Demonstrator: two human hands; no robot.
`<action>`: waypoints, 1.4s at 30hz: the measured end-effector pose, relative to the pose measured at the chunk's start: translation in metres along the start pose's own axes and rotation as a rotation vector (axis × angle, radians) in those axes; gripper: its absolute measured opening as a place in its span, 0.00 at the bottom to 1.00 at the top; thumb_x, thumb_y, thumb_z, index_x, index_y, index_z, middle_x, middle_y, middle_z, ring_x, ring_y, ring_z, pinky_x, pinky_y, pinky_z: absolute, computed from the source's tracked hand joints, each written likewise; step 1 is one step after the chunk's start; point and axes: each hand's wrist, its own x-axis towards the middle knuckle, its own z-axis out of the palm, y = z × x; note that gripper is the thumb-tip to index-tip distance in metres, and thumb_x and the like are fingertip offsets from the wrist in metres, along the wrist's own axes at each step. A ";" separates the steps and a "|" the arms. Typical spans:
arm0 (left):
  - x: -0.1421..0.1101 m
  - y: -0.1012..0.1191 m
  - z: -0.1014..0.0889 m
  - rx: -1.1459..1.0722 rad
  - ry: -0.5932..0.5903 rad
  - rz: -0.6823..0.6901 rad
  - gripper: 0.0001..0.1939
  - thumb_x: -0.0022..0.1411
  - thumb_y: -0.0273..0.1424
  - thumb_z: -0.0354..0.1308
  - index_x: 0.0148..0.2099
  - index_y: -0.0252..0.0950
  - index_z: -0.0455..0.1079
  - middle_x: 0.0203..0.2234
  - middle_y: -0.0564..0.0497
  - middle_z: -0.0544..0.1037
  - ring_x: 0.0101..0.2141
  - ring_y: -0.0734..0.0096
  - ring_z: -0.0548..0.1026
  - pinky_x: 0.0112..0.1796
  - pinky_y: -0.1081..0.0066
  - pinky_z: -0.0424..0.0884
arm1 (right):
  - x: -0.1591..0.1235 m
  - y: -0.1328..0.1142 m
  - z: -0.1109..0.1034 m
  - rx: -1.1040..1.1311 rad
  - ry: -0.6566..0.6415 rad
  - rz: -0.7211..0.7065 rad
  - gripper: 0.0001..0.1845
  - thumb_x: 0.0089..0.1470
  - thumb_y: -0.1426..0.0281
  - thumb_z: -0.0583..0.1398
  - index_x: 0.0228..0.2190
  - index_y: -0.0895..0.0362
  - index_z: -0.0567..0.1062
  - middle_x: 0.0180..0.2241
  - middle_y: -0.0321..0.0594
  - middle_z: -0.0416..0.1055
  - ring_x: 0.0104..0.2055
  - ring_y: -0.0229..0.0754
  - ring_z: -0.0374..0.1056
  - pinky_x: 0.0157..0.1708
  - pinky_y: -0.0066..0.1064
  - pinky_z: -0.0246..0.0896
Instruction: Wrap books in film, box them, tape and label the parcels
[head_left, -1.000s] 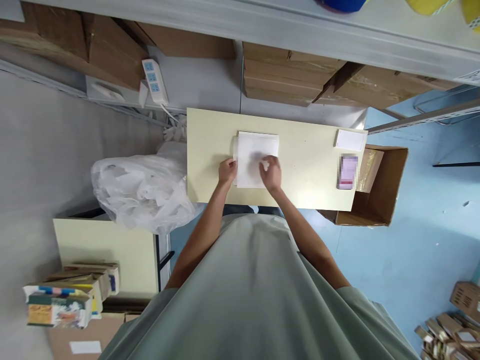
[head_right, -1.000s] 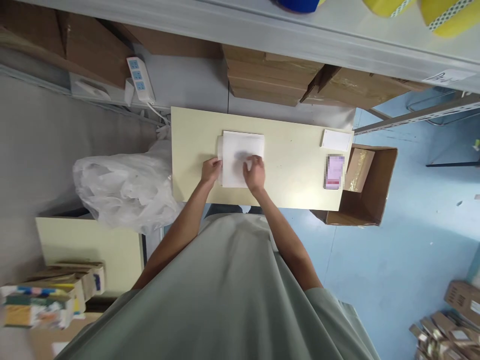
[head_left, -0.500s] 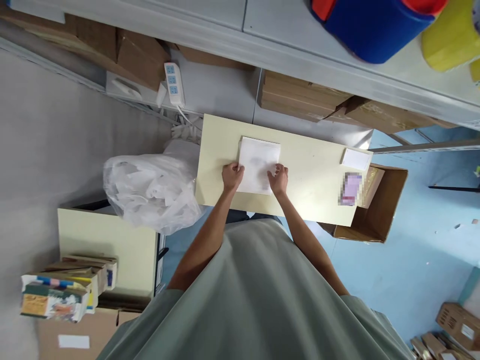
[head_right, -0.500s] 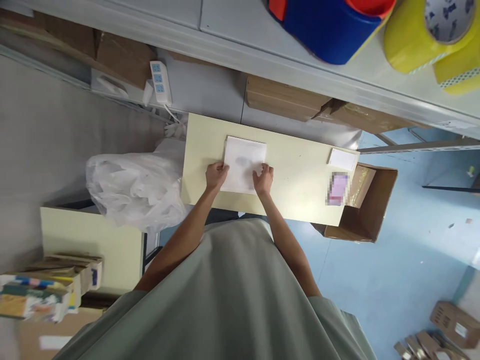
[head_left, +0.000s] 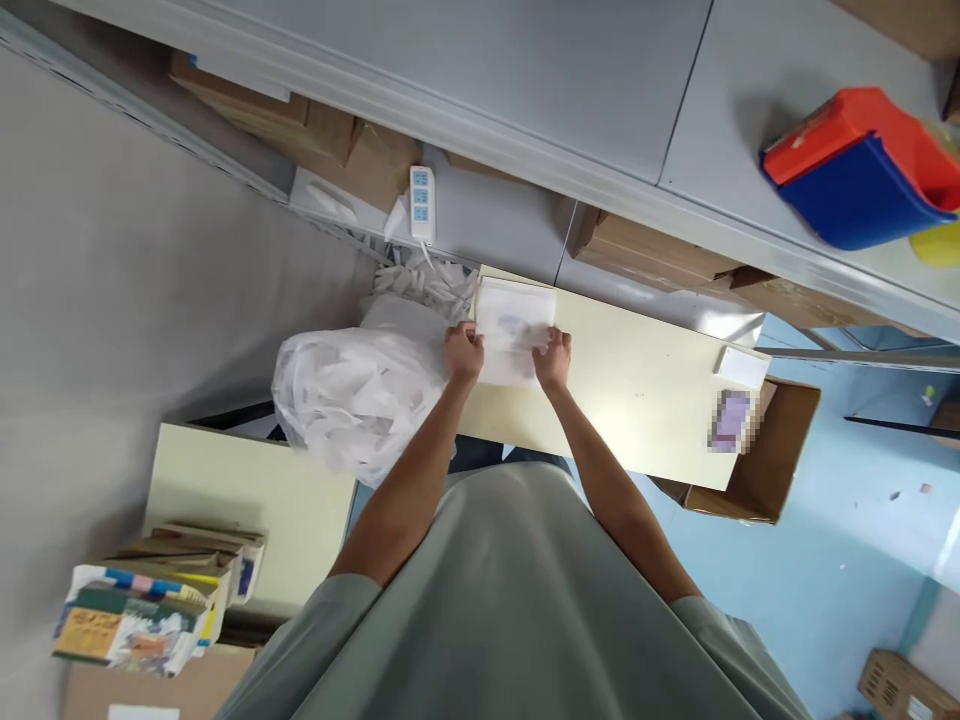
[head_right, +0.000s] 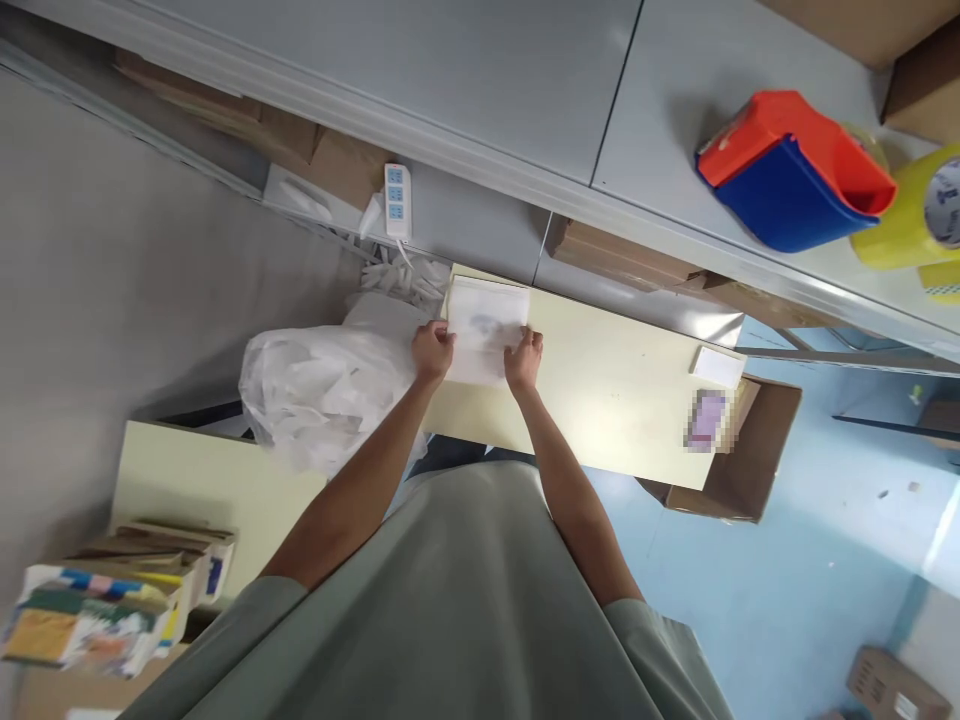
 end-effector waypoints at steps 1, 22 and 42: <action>0.000 0.001 0.000 -0.012 -0.007 -0.001 0.13 0.67 0.24 0.63 0.53 0.34 0.79 0.45 0.38 0.85 0.53 0.53 0.80 0.60 0.60 0.72 | 0.000 0.000 -0.002 -0.002 0.001 0.012 0.32 0.58 0.75 0.63 0.63 0.54 0.72 0.61 0.55 0.68 0.61 0.58 0.72 0.68 0.57 0.69; -0.215 -0.101 -0.131 -0.689 0.010 0.184 0.22 0.73 0.48 0.61 0.57 0.38 0.80 0.53 0.39 0.88 0.56 0.52 0.86 0.61 0.53 0.81 | -0.190 -0.061 -0.104 0.471 -0.192 -0.179 0.26 0.56 0.48 0.73 0.49 0.51 0.84 0.56 0.49 0.85 0.57 0.56 0.81 0.64 0.56 0.75; -0.572 -0.318 -0.187 -0.551 0.750 -0.250 0.29 0.75 0.58 0.56 0.52 0.39 0.85 0.51 0.42 0.89 0.58 0.46 0.85 0.64 0.47 0.78 | -0.464 -0.067 -0.029 0.489 -0.869 -0.504 0.18 0.61 0.47 0.70 0.38 0.47 0.79 0.41 0.43 0.84 0.48 0.53 0.82 0.51 0.48 0.83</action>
